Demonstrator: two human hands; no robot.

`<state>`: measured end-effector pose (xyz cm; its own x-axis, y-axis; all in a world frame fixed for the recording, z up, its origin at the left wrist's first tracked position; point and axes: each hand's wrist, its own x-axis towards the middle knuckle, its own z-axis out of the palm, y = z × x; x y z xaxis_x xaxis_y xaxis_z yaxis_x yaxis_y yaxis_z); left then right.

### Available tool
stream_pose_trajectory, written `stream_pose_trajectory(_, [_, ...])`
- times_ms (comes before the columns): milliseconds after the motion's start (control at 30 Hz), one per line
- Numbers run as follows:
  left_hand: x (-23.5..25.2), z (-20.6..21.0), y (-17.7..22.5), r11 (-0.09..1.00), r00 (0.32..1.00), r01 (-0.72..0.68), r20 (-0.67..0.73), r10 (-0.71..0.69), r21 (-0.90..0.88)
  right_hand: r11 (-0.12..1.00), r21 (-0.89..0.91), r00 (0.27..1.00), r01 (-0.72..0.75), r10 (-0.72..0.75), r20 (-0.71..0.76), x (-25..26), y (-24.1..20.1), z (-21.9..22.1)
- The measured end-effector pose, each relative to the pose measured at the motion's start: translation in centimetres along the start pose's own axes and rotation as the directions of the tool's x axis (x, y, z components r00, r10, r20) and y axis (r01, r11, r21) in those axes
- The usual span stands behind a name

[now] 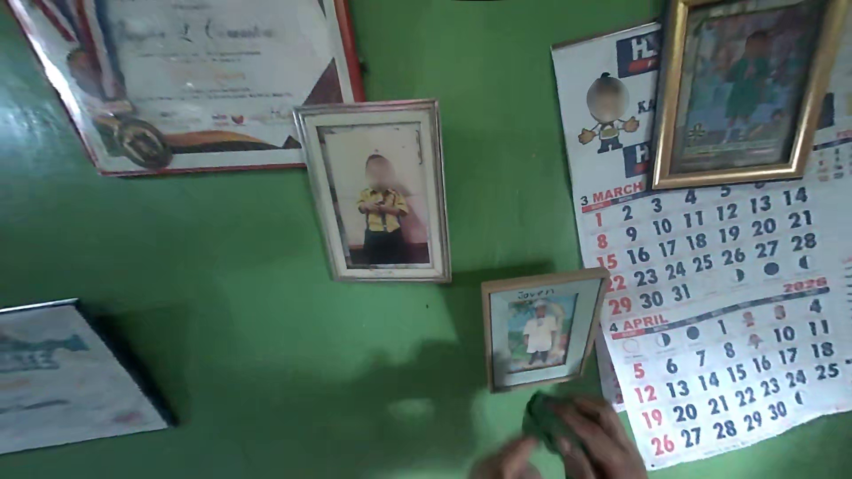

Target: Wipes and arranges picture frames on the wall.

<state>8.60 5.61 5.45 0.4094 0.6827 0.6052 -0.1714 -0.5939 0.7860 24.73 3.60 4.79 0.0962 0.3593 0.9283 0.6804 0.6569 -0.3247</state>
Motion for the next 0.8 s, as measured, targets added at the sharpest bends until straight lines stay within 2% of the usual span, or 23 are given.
stream_pose_trajectory(67, [3.3, -1.2, -0.4, 0.973, 0.941, -0.152, -0.275, 0.195, 0.173, 0.994, -0.088, 0.995, 0.057, -0.064, -0.079, 2.4, 0.7, -0.1])
stream_pose_trajectory(133, [7.6, -2.7, -0.9, 0.943, 0.874, -0.242, -0.371, 0.314, 0.228, 0.969, -0.193, 0.970, 0.151, -0.183, -0.160, 5.4, 1.1, 0.7])
stream_pose_trajectory(200, [10.9, -3.1, -0.4, 0.974, 0.911, -0.199, -0.345, 0.226, 0.111, 0.933, -0.293, 0.945, 0.209, -0.269, -0.183, 8.1, 1.1, 1.9])
stream_pose_trajectory(267, [12.8, -2.3, 0.0, 0.988, 0.939, -0.126, -0.331, 0.089, -0.092, 0.897, -0.371, 0.931, 0.241, -0.321, -0.171, 9.8, 1.4, 3.3])
stream_pose_trajectory(400, [14.0, -1.1, 0.1, 0.940, 0.931, -0.112, -0.364, -0.013, -0.322, 0.890, -0.410, 0.955, 0.199, -0.270, -0.125, 9.2, 3.2, 5.5])
stream_pose_trajectory(567, [14.5, -1.3, -0.6, 0.943, 0.921, -0.138, -0.388, 0.011, -0.302, 0.889, -0.417, 0.972, 0.189, -0.229, -0.046, 3.1, 5.8, 6.3])
stream_pose_trajectory(633, [14.5, -1.2, -0.5, 0.951, 0.924, -0.145, -0.382, 0.031, -0.274, 0.890, -0.418, 0.972, 0.184, -0.229, -0.058, 1.7, 6.7, 6.5])
stream_pose_trajectory(800, [14.6, -1.1, -0.2, 0.981, 0.916, -0.150, -0.389, 0.093, -0.119, 0.888, -0.411, 0.953, 0.207, -0.278, -0.121, 7.3, 5.0, 6.2])
